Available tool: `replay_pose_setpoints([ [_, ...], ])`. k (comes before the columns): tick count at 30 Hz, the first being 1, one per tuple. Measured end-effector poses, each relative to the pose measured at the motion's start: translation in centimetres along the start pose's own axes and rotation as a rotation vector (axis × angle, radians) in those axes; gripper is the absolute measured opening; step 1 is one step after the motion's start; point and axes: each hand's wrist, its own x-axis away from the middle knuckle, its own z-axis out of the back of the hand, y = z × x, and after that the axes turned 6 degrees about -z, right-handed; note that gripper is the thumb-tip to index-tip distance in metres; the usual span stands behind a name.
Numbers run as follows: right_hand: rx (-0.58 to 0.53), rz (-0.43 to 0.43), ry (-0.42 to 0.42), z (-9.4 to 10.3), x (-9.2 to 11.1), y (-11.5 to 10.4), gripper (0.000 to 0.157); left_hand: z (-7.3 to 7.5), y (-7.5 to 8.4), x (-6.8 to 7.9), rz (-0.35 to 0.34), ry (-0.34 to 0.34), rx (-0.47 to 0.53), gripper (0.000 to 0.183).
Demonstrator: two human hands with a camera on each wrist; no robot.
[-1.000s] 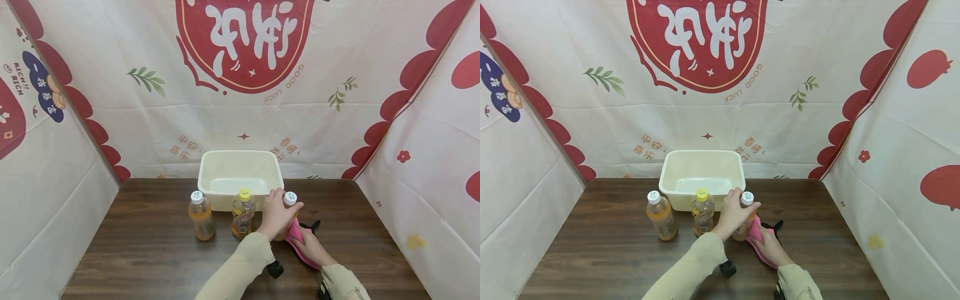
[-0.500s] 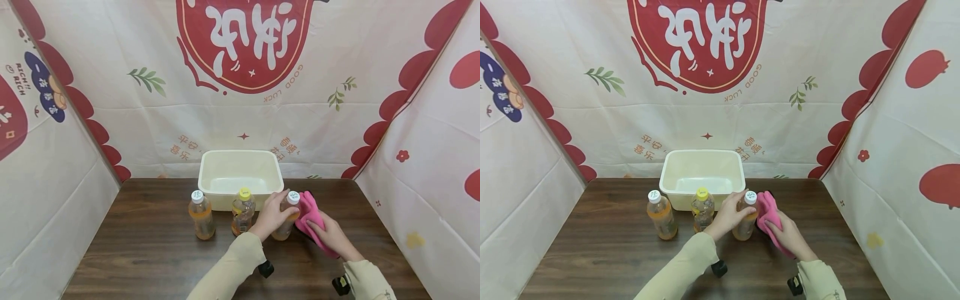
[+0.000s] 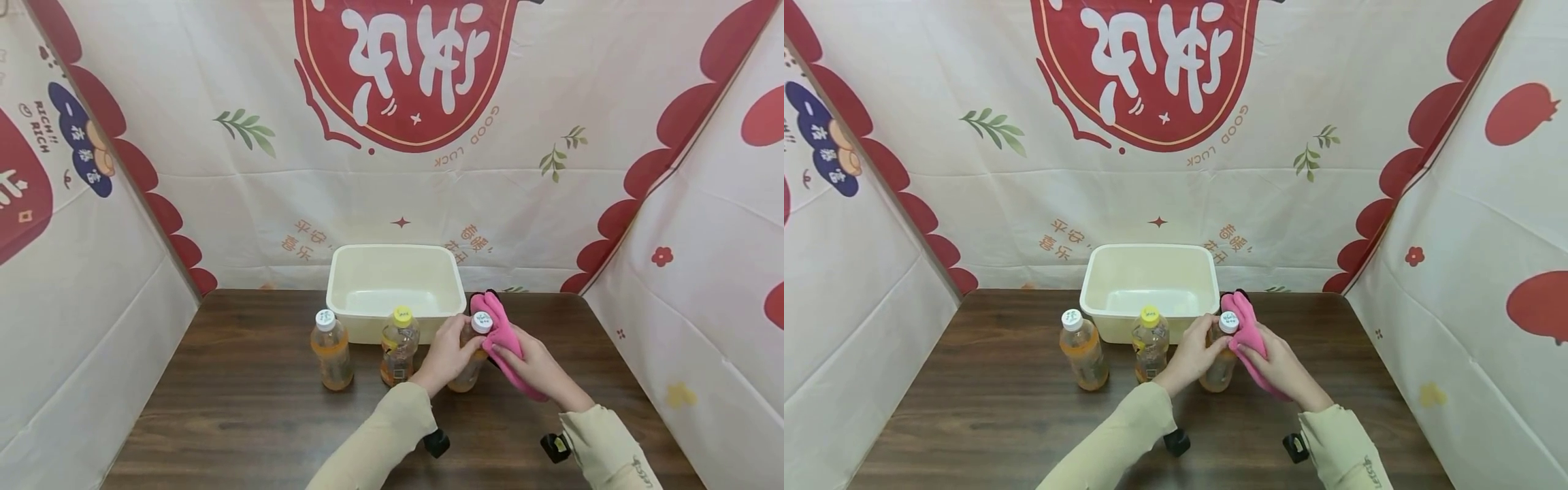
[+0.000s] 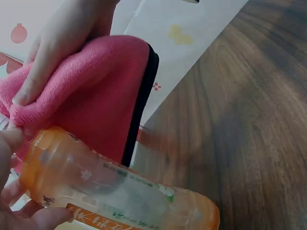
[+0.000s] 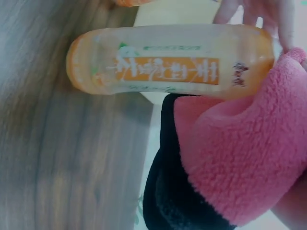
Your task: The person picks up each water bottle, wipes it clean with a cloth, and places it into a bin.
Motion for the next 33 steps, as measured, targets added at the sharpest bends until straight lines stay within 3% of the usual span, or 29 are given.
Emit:
replay_pose_setpoints([
  [5, 0.011, 0.003, 0.026, -1.1, 0.1, 0.5, 0.034, -0.2, -0.1, 0.4, -0.011, 0.014, 0.026, 0.029],
  [16, 0.014, -0.020, 0.083, -3.3, 1.6, 2.4, 0.029, -0.7, 0.1, 0.5, -0.054, 0.018, -0.112, 0.029],
  [20, 0.027, -0.012, 0.031, -5.4, 1.9, 3.9, 0.027, -0.5, 0.1, 0.4, -0.056, 0.019, -0.119, 0.029],
  [27, 0.067, -0.088, -0.104, -9.1, 2.8, 6.3, 0.027, -0.2, 0.1, 0.4, -0.054, -0.009, -0.104, 0.031],
  [33, 0.114, -0.128, -0.120, -9.5, 3.3, 7.1, 0.037, -0.4, 0.1, 0.3, -0.024, -0.024, -0.086, 0.032],
])
